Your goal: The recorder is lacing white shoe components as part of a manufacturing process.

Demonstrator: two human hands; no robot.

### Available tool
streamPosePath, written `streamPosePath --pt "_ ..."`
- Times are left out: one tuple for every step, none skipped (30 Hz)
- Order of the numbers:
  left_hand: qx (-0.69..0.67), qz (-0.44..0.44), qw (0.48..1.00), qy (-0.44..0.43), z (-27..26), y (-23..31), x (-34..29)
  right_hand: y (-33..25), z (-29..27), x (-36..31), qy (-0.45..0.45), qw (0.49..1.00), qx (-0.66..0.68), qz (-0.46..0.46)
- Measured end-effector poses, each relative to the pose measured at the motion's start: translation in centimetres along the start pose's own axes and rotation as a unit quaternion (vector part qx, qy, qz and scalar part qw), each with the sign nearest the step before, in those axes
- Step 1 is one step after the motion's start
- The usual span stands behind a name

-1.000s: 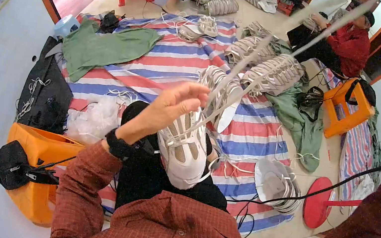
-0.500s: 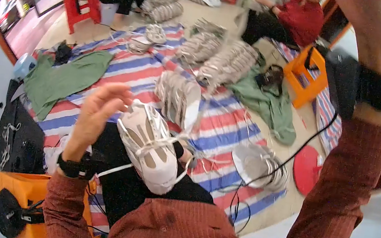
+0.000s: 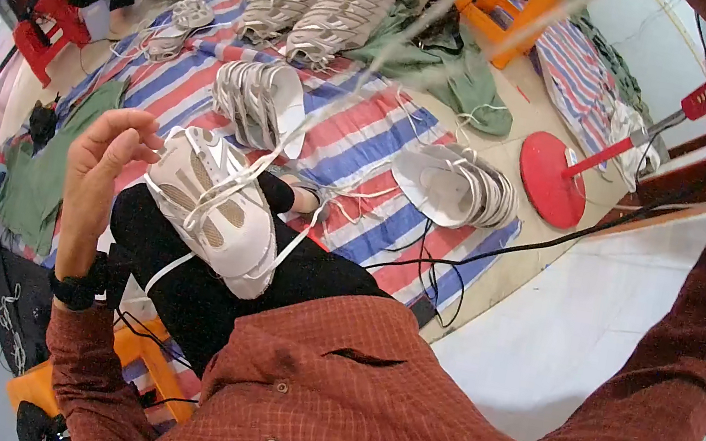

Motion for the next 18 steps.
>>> streamPosePath --pt "0.009 -0.010 1.000 -0.003 0.3 0.2 0.1 0.5 -0.2 -1.7 -0.020 0.999 0.026 0.020" --pt "0.013 -0.007 1.000 -0.009 0.8 0.5 0.1 1.0 -0.2 -3.3 -0.040 0.997 0.053 0.038" --pt "0.015 -0.007 1.000 -0.013 1.1 0.7 0.2 1.5 -0.6 -5.1 0.010 0.998 0.047 0.049" --pt "0.013 -0.011 1.000 -0.013 1.3 1.0 0.2 2.0 -0.6 -6.4 0.015 0.998 0.050 0.047" --pt "0.021 -0.006 1.000 -0.017 1.6 1.3 0.1 2.7 -0.8 -7.6 0.059 0.995 0.045 0.068" --pt "0.031 -0.015 0.999 -0.022 1.7 1.6 0.0 3.2 -1.2 -8.4 0.102 0.990 0.040 0.086" --pt "0.043 -0.027 0.998 -0.027 1.8 1.8 0.0 3.6 -1.2 -8.8 0.129 0.987 0.048 0.083" --pt "0.048 -0.032 0.998 -0.015 1.7 2.3 -0.1 3.6 -1.1 -8.7 0.136 0.987 0.044 0.071" --pt "0.048 -0.020 0.999 -0.013 1.6 3.0 -0.1 3.3 -1.1 -8.0 0.143 0.986 0.068 0.044" --pt "0.048 -0.020 0.999 -0.014 1.6 3.7 -0.2 2.9 -1.0 -7.2 0.147 0.984 0.095 0.020" --pt "0.062 -0.002 0.998 -0.020 1.5 4.6 0.0 2.2 -0.7 -6.4 0.152 0.982 0.114 -0.005" --pt "0.068 0.005 0.998 -0.015 1.4 5.4 0.2 1.5 -0.2 -5.4 0.155 0.982 0.111 -0.014" --pt "0.044 0.003 0.999 0.002 1.2 6.2 0.4 0.3 0.4 -4.3 0.178 0.981 0.058 -0.052" --pt "0.020 0.001 1.000 0.020 1.1 6.9 0.6 -0.9 1.2 -3.2 0.200 0.976 0.006 -0.091" --pt "0.040 -0.002 0.999 0.029 1.1 7.7 1.0 -2.1 2.5 -2.0 0.201 0.972 -0.002 -0.126" --pt "0.032 0.019 0.999 0.029 1.3 8.7 1.4 -3.5 4.2 0.3 0.130 0.975 -0.029 -0.175" --pt "0.021 0.064 0.997 0.043 1.5 9.9 1.6 -4.6 6.0 1.9 0.092 0.977 -0.010 -0.194" --pt "0.015 0.109 0.992 0.060 1.7 11.2 1.6 -5.7 8.0 3.4 0.051 0.976 0.010 -0.210"
Point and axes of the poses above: each hand's wrist, its own x-axis towards the middle knuckle, its own z-axis out of the palm, y = z × x, the point moved 6 cm from there along x, towards the middle knuckle, and after that the axes turned 7 degrees about x, right-handed, at the moved point
